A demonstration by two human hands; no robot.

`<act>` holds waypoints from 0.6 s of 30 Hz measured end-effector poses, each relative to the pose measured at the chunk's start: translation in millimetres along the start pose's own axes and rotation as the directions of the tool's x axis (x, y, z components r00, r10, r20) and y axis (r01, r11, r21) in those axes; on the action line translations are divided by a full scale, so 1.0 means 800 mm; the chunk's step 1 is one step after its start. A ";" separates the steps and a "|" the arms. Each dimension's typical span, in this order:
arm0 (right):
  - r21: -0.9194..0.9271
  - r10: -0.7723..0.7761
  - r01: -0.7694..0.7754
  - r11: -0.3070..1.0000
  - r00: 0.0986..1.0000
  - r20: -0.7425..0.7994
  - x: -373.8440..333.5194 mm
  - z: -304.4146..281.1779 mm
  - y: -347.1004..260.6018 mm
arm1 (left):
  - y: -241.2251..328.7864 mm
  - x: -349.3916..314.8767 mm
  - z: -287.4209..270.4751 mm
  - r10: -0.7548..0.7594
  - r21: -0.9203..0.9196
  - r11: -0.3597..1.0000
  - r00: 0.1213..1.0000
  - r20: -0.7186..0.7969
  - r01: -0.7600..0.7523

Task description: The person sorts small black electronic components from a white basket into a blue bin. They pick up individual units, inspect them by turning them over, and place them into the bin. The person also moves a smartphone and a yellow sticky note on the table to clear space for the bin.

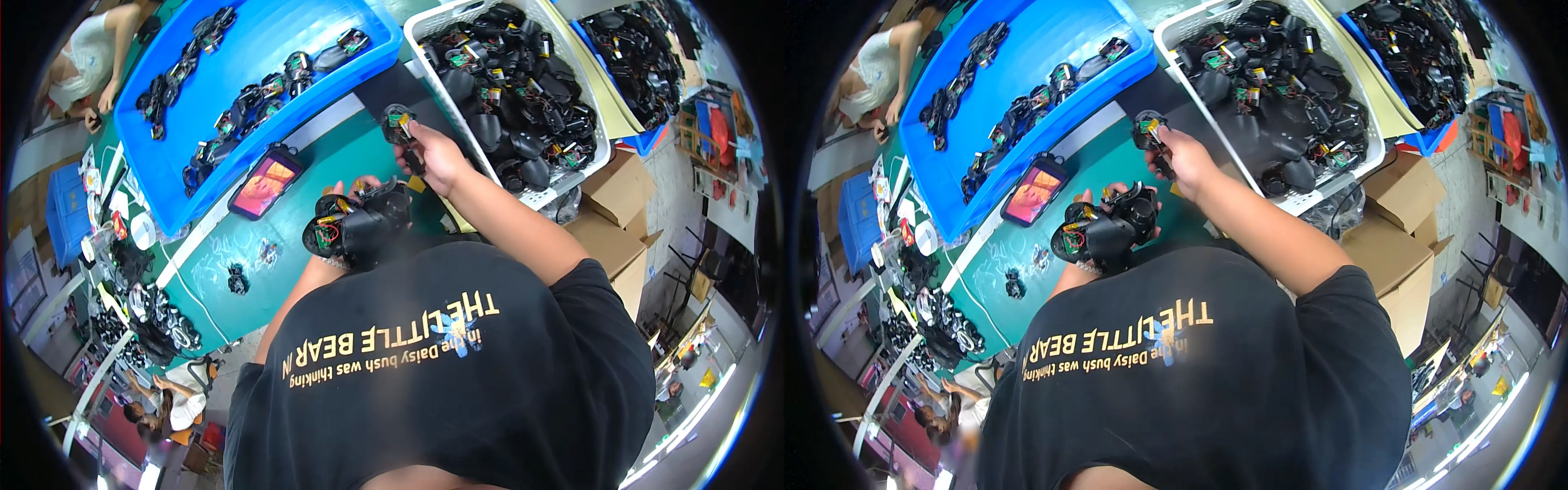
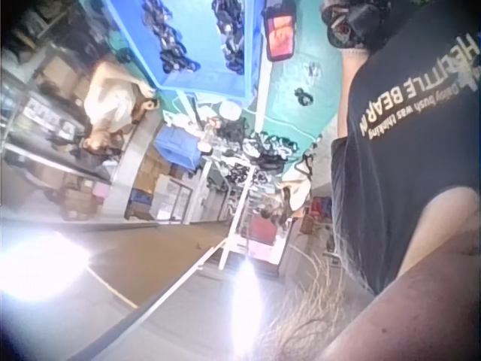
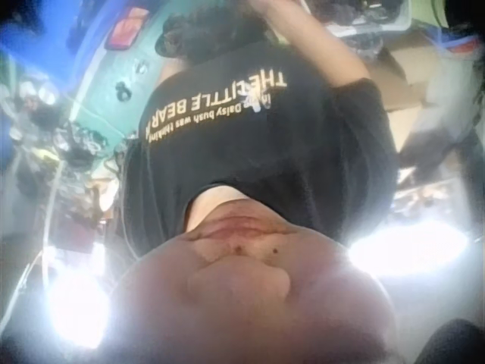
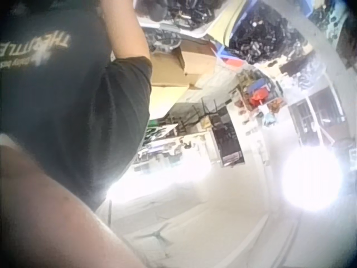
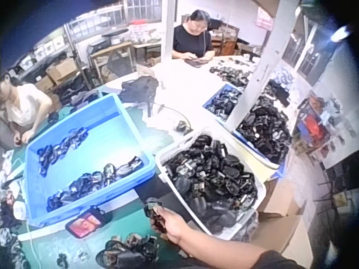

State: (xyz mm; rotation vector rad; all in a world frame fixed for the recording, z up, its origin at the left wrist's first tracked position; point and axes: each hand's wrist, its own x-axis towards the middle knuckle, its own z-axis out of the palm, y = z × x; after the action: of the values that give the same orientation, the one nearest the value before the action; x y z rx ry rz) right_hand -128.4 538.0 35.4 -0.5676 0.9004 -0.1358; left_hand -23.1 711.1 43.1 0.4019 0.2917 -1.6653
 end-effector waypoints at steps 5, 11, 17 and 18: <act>-0.028 -0.041 0.042 0.999 0.999 0.021 0.006 -0.004 0.021 | 0.003 0.000 -0.006 0.006 -0.028 1.000 0.997 0.076 -0.004; -0.275 -0.164 0.114 0.955 0.972 -0.167 0.024 -0.019 0.045 | 0.002 -0.005 0.000 0.025 -0.034 0.999 0.999 0.024 -0.024; -0.569 -0.495 0.363 0.738 0.864 -0.091 0.034 -0.034 0.056 | 0.001 -0.005 -0.014 0.040 -0.108 0.993 0.999 0.000 -0.039; -0.656 -0.578 0.412 0.632 0.815 -0.045 0.029 -0.033 0.054 | 0.000 -0.005 -0.013 0.046 -0.119 0.992 0.999 -0.002 -0.046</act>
State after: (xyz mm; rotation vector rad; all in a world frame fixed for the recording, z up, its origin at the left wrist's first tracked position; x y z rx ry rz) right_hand -139.5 555.9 -16.0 -1.4654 1.0138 -0.4378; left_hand -22.0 718.8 35.6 0.3155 0.3766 -1.5938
